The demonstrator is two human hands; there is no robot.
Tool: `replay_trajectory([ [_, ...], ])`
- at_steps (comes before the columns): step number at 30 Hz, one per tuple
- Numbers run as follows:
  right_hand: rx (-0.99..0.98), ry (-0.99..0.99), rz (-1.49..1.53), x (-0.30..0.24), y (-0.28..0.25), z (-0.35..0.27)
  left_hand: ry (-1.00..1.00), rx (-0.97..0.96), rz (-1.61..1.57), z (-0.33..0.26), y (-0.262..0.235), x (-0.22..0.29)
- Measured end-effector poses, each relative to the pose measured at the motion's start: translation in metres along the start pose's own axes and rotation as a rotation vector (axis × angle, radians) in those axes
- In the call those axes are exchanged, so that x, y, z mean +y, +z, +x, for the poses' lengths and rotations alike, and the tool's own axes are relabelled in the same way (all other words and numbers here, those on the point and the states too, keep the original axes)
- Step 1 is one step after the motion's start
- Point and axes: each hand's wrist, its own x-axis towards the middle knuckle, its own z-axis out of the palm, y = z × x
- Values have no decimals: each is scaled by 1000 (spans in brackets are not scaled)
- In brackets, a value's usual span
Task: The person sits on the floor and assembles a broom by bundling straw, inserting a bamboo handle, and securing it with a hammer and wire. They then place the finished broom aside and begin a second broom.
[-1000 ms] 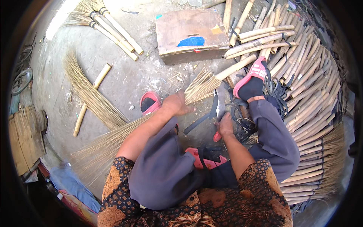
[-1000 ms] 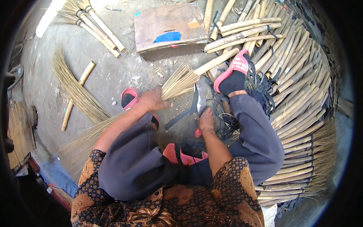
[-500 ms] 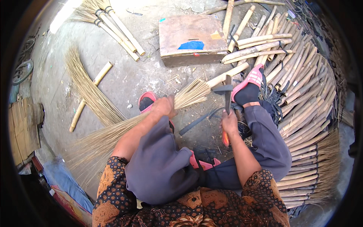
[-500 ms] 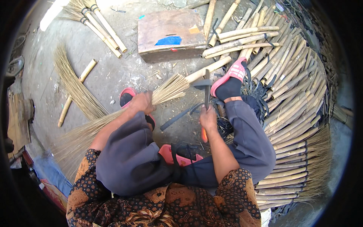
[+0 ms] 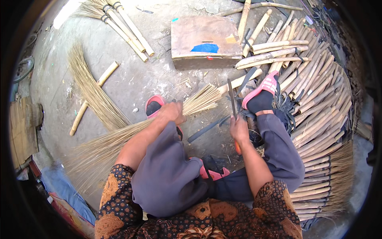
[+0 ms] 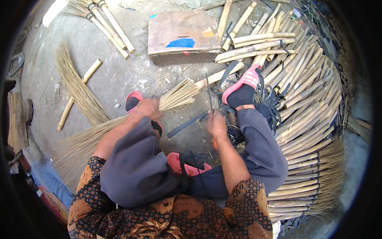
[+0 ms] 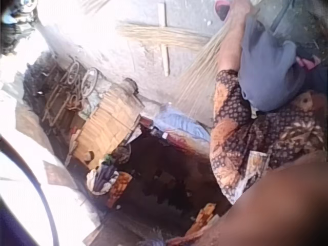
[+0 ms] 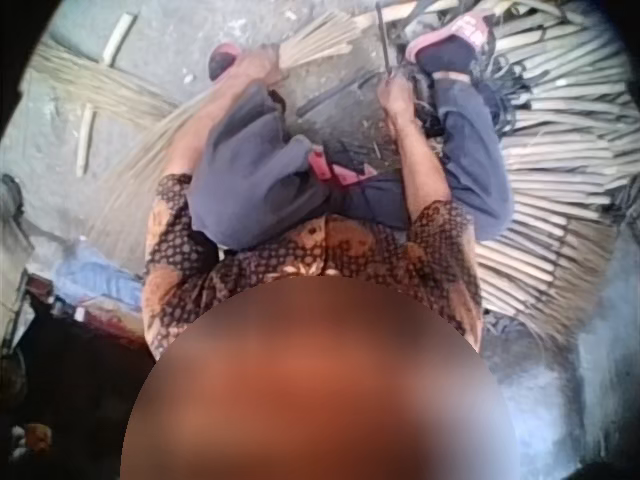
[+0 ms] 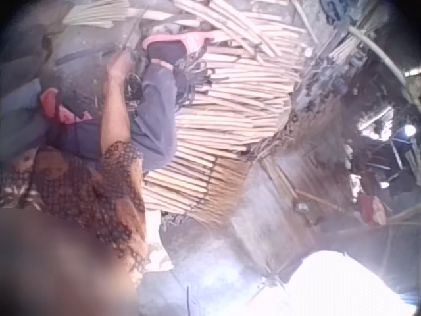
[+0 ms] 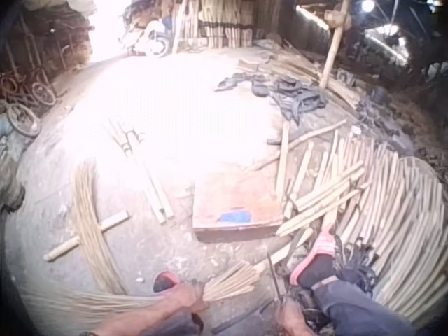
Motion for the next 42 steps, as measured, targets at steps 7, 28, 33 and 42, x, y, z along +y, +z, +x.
replay_trajectory([
  [7,-259,-288,-136,-18,1,10,2,-7,-11,5,5,-1],
  [28,-383,-358,-299,-34,-40,45,-17,77,-19,3,7,6],
  [33,-379,-357,-335,-42,-36,33,-42,59,10,2,9,10],
  [42,-351,-189,-108,-47,-29,30,-41,101,24,5,15,9],
])
